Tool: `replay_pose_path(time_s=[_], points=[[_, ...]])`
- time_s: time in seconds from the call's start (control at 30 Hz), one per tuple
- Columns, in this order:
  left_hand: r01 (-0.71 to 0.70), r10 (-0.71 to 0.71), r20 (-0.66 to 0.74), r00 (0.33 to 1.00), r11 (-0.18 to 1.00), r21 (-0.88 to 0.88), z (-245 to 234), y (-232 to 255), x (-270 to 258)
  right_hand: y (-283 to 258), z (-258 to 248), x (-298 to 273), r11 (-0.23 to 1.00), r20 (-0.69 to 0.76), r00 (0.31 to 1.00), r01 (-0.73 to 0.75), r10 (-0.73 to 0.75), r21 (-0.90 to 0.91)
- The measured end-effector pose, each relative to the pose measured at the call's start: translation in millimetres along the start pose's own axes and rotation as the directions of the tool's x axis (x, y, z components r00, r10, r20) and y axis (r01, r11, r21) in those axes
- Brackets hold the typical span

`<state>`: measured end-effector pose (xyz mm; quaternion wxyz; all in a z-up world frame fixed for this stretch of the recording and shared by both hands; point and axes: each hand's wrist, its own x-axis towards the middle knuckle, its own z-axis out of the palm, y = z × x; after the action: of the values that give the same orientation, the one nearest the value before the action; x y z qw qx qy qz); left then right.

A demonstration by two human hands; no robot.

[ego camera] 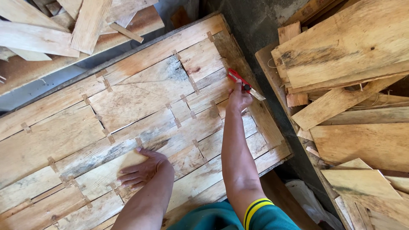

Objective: Marking or scoring a wood veneer surface using a utility knife.

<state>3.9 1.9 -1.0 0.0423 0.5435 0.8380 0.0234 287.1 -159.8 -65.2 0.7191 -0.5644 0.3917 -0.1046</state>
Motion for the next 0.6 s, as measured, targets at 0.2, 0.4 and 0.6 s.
replay_pose_path(time_s=[0.2,0.4,0.6], points=[[-0.020,0.020,-0.027,0.999,1.000,-0.005,2,-5,2,4,-9,1,0.996,0.030,0.998,0.062,-0.064,0.059],[-0.025,0.024,-0.043,0.999,0.999,-0.022,8,-5,1,17,18,5,0.997,0.077,0.996,0.047,-0.052,0.064],[-0.008,0.008,-0.004,1.000,1.000,-0.030,-5,0,0,2,85,-6,1.000,0.207,0.978,0.006,-0.011,0.025]])
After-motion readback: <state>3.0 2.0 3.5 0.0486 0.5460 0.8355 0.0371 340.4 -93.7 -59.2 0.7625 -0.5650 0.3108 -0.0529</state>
